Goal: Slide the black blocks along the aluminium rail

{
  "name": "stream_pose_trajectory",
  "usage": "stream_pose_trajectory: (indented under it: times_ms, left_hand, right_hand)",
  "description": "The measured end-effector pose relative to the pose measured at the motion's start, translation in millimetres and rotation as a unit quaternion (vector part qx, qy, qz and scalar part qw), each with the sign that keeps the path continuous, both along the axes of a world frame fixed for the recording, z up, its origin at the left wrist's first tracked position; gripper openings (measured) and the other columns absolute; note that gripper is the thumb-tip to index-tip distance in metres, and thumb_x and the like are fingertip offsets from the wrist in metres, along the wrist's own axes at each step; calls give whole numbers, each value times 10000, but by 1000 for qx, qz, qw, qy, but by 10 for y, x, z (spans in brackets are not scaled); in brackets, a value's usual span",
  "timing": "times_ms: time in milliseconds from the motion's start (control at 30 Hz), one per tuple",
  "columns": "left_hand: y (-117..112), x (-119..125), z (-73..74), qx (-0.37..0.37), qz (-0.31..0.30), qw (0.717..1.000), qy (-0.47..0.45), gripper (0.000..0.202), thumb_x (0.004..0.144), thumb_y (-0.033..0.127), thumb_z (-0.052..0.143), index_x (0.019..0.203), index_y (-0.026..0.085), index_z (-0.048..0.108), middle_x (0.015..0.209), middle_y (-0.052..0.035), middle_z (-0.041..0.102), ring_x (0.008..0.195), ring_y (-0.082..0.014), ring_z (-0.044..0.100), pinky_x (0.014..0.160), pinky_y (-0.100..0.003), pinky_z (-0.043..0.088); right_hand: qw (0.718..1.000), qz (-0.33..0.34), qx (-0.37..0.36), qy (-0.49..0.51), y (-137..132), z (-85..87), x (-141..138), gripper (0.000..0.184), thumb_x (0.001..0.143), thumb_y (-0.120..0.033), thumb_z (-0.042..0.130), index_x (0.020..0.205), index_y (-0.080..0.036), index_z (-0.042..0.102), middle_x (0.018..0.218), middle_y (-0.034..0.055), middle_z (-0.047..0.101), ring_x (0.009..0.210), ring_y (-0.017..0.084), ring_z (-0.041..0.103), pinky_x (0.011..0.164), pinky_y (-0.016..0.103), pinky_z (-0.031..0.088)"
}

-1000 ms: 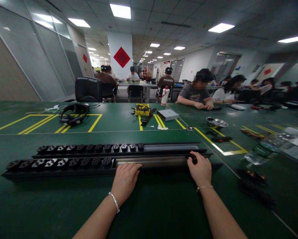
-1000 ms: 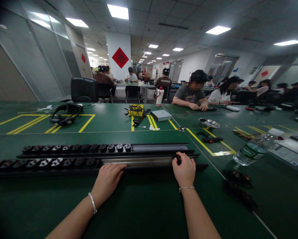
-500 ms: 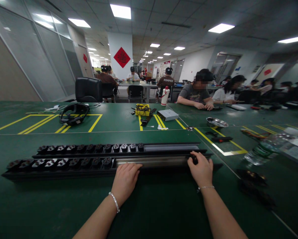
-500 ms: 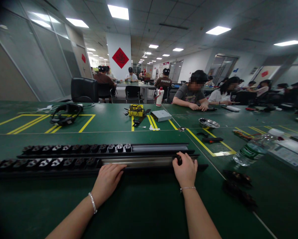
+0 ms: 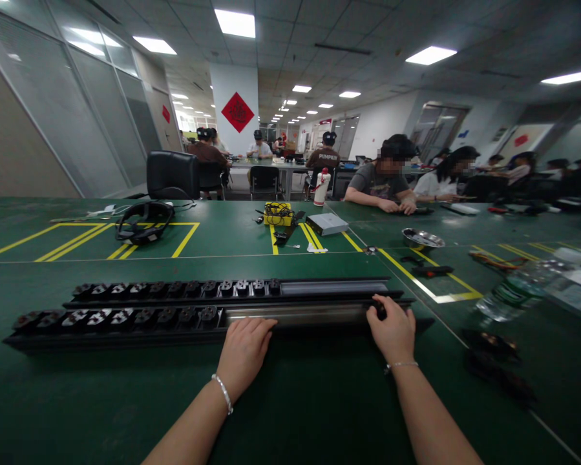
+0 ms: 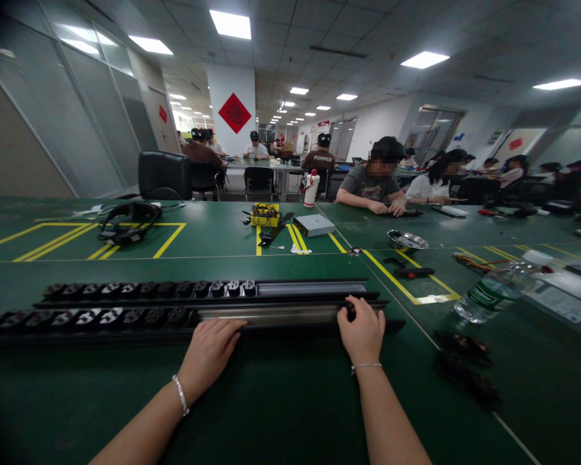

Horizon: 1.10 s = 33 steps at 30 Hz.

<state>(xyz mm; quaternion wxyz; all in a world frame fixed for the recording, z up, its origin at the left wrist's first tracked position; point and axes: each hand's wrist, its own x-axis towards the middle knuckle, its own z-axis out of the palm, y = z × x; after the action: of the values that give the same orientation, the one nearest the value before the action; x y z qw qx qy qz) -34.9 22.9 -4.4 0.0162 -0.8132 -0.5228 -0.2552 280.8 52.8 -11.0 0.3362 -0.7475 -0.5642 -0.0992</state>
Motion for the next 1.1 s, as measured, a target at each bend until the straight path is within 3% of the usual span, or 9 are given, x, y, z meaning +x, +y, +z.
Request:
stream_pose_trajectory:
  times_ms: [267,500,1100]
  left_hand:
    - [1,6,10,11,0,1000,5,245,846,211,435,1036,264,580,954,-7,656,852,-168,565,755,-333,379]
    - [1,9,12,11,0,1000,3,254,844,205,436,1048,259,577,968,-12,656,862,-173,568,759,-338,383]
    - [6,-3,-9,6,-2,1000,0,254,847,208,429,1046,260,576,972,-15,650,872,-172,563,761,-338,387]
  right_hand:
    - [1000,-2,11,5,3,-4,-2,340,731,-326,418,991,-193,592,1077,87,612,1081,238,498,1003,483,197]
    - [1000,-17,6,14,-5,4,-14,327,727,-335,412,967,-216,598,1068,83,611,1123,267,450,995,584,95]
    - [1000,-17,-7,21,-1,16,13,348,733,-338,411,994,-205,597,1089,92,602,1111,261,465,1001,542,131]
